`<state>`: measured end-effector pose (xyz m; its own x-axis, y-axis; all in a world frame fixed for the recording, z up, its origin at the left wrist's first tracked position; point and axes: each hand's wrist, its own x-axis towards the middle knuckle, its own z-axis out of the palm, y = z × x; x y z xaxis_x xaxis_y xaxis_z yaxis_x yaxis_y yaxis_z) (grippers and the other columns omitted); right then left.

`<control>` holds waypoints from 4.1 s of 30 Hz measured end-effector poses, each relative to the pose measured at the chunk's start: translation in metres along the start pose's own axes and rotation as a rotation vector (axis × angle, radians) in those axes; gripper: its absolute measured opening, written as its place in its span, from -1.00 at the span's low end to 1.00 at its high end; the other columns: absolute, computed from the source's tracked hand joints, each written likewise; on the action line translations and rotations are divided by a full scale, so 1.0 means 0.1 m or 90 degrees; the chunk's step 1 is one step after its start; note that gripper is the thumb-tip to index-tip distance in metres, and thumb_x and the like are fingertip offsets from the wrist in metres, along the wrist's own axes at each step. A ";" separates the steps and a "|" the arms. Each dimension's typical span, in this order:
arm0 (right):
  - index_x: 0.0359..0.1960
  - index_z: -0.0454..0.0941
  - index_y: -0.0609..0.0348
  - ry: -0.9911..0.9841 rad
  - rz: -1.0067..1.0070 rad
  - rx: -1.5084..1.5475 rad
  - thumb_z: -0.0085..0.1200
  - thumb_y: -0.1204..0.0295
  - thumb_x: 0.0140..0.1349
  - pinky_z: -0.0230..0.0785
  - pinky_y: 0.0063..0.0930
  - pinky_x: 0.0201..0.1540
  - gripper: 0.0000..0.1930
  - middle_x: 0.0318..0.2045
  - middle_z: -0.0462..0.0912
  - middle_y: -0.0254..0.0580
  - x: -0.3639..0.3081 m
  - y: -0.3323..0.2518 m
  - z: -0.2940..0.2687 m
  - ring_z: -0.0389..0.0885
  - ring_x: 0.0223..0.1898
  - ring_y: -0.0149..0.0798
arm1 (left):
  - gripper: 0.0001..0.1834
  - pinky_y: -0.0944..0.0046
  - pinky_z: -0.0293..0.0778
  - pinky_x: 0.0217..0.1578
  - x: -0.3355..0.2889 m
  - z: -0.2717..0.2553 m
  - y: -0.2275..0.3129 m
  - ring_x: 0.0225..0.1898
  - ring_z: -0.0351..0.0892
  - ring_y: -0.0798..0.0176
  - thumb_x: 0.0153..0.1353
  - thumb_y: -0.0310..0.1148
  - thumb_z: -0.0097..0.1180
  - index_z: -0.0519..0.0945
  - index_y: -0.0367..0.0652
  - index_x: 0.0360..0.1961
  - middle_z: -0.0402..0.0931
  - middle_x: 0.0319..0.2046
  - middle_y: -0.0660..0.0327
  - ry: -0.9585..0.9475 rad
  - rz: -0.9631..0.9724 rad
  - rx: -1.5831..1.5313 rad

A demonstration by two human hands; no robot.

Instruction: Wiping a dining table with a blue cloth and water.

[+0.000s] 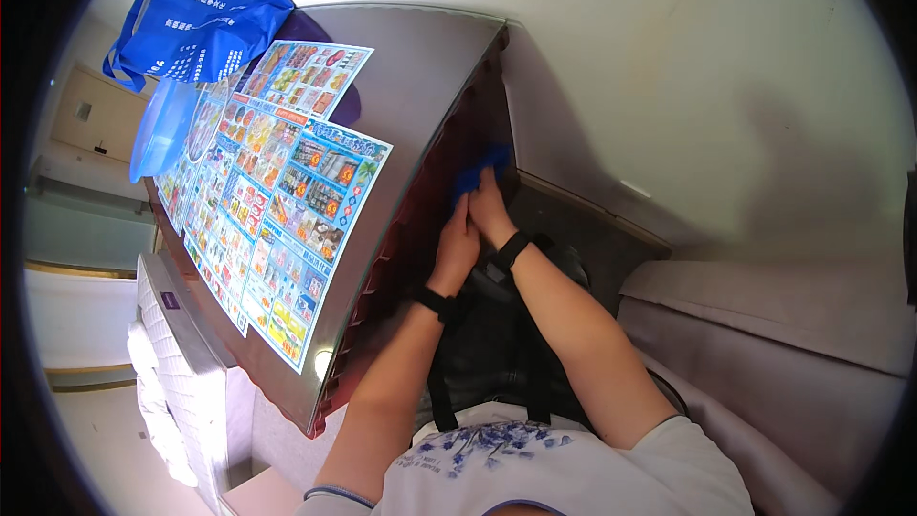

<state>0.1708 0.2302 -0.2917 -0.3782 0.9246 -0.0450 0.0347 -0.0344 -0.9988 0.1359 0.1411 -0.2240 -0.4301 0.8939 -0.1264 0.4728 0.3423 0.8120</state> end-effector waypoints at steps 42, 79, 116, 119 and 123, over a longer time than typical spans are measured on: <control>0.13 0.16 0.55 -0.032 -0.013 -0.145 -0.11 0.62 0.05 0.17 -0.19 0.17 -0.46 0.05 0.33 0.43 0.21 -0.47 -0.16 0.28 0.13 0.29 | -0.49 0.12 0.35 0.01 0.03 0.02 0.19 0.05 0.40 -0.18 0.23 -0.36 -0.05 0.25 -0.18 0.22 0.42 -0.02 -0.19 0.131 0.027 -0.111; -0.08 0.41 0.20 -0.420 -0.715 -0.413 0.06 0.41 0.05 0.32 -0.14 -0.04 -0.65 -0.15 0.49 0.10 -2.84 -3.44 1.48 0.46 -0.09 0.10 | -0.40 0.28 0.40 -0.10 -3.17 -2.31 0.35 -0.12 0.47 0.20 0.16 -0.57 0.06 0.17 -0.33 0.23 0.41 -0.09 0.07 0.586 0.304 -0.243; 0.12 0.40 -0.12 -0.670 -0.618 -0.511 0.15 0.31 0.04 0.04 0.05 0.23 -0.48 0.16 0.31 -0.12 -1.07 -2.58 0.88 0.20 0.25 0.02 | -0.66 0.15 0.37 -0.03 -4.05 0.34 -2.49 -0.08 0.53 0.15 0.16 -0.25 0.06 0.60 -0.23 -0.11 0.57 -0.13 0.11 -0.110 -0.753 -0.772; 0.11 0.40 -0.13 -0.658 -0.603 -0.513 0.15 0.31 0.04 0.05 0.06 0.22 -0.48 0.16 0.32 -0.14 -1.08 -2.59 0.92 0.20 0.25 0.01 | -0.67 0.15 0.37 -0.04 -4.32 0.34 -2.07 -0.08 0.53 0.15 0.17 -0.25 0.06 0.60 -0.23 -0.12 0.57 -0.13 0.11 -0.070 -0.783 -0.788; 0.11 0.41 -0.11 -0.670 -0.591 -0.513 0.16 0.30 0.03 0.06 0.06 0.22 -0.48 0.16 0.31 -0.14 -1.03 -2.62 0.93 0.20 0.25 0.00 | -0.68 0.16 0.38 -0.05 -4.64 0.20 -1.41 -0.09 0.53 0.15 0.17 -0.25 0.05 0.60 -0.23 -0.13 0.57 -0.15 0.11 -0.014 -0.812 -0.793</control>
<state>0.1147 0.1086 -0.0274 -0.9661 -0.1553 0.2064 -0.2327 0.8702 -0.4343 0.2847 -0.3162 -0.2913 -0.0142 0.2822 -0.9592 -0.9216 0.3685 0.1221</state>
